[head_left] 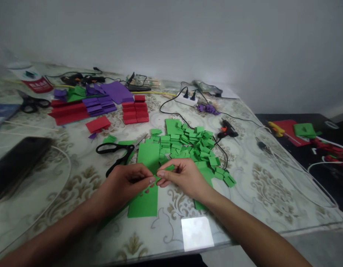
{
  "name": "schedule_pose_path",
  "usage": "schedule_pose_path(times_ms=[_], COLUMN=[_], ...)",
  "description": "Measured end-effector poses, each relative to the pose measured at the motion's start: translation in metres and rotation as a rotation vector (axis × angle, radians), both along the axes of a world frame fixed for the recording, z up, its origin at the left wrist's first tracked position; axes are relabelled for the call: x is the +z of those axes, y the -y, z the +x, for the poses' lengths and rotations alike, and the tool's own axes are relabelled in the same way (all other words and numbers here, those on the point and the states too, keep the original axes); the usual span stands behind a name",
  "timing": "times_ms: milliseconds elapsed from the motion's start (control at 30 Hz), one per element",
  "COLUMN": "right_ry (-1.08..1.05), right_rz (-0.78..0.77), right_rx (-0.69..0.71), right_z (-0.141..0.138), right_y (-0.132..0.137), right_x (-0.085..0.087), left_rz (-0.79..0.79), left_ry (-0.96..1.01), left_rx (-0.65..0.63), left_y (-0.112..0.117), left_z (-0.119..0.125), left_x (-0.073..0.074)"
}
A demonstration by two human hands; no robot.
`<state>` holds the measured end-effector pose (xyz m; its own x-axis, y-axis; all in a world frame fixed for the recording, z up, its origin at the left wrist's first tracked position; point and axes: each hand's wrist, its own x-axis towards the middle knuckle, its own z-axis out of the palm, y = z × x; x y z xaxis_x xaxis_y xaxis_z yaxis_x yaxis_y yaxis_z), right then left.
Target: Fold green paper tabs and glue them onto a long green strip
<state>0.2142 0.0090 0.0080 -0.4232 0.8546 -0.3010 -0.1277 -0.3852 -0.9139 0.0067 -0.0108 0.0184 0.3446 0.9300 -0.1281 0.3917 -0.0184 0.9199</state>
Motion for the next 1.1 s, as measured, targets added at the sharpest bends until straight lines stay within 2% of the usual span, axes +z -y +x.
schedule_pose_path(times_ms=[400, 600, 867, 1100], right_ry=[0.034, 0.043, 0.054, 0.053], right_rz=[0.043, 0.09, 0.113, 0.126], right_rx=[0.009, -0.011, -0.055, -0.05], right_z=[0.001, 0.007, 0.007, -0.001], right_y=[0.004, -0.004, -0.007, 0.001], right_x=[0.001, 0.007, 0.009, 0.008], left_rz=[0.045, 0.075, -0.028, 0.063], left_ry=[-0.067, -0.06, 0.062, 0.031], left_rx=[-0.018, -0.016, -0.017, 0.047], left_y=[0.0, -0.002, -0.002, -0.001], left_z=[-0.003, -0.004, -0.005, 0.002], left_x=[-0.001, 0.003, -0.001, 0.005])
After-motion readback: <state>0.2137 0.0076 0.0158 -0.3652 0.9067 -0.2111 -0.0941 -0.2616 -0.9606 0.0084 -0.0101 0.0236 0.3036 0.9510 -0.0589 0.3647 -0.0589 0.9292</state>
